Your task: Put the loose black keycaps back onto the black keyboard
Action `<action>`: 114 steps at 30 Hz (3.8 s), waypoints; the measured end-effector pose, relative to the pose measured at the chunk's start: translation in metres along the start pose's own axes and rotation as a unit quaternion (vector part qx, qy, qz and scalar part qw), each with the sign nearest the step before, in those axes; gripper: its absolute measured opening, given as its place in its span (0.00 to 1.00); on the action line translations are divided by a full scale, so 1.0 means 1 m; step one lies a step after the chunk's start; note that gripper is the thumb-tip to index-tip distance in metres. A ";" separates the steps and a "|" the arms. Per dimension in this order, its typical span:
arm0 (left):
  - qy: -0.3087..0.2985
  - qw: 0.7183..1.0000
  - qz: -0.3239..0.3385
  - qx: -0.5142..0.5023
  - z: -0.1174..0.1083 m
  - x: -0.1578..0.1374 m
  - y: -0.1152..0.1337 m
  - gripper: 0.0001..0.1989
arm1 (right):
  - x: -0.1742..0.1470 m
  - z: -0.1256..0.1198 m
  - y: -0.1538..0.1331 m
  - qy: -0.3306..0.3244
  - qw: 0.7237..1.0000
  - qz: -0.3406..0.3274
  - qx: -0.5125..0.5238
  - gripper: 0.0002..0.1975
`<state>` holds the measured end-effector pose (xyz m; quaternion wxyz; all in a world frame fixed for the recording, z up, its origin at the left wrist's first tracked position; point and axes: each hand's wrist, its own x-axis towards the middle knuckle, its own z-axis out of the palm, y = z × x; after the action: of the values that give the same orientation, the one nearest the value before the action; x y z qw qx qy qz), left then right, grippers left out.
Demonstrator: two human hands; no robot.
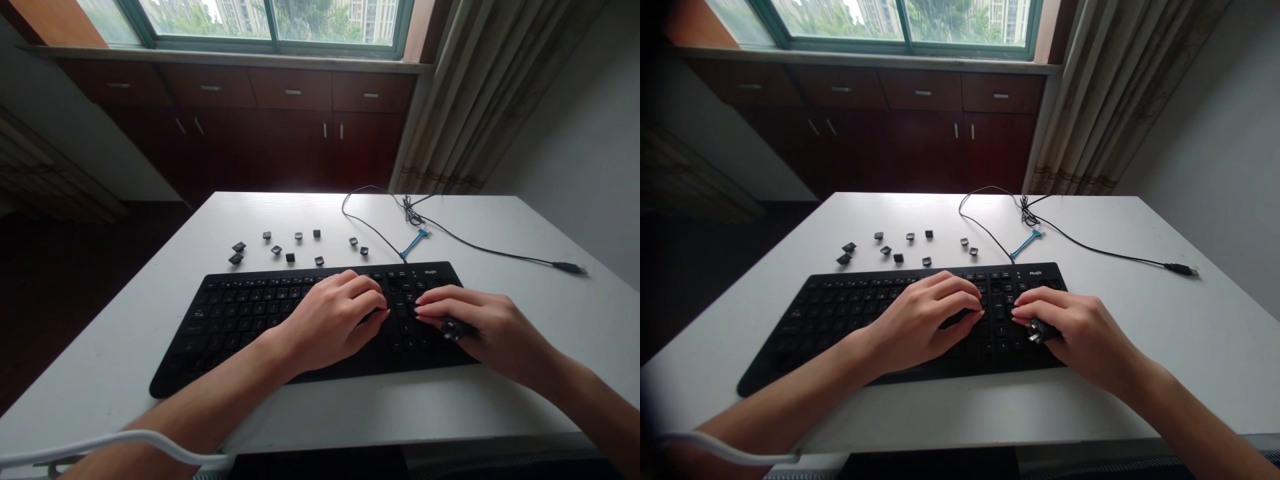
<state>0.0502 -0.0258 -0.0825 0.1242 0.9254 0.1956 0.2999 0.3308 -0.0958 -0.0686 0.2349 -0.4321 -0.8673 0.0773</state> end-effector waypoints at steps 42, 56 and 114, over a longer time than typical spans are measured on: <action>-0.001 1.000 0.004 0.017 0.000 0.001 0.001 0.07 | 0.002 0.001 -0.003 0.002 1.000 -0.018 -0.010 0.18; -0.006 1.000 0.001 0.010 0.000 0.001 0.000 0.07 | 0.004 -0.005 -0.006 -0.025 0.998 -0.039 -0.046 0.20; -0.012 0.998 0.004 0.054 0.000 0.000 0.001 0.11 | 0.068 0.029 0.013 0.077 0.991 -0.074 -0.084 0.18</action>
<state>0.0503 -0.0272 -0.0822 0.0751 0.9351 0.2060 0.2785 0.2910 -0.0325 -0.0754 0.2691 -0.3891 -0.8798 -0.0467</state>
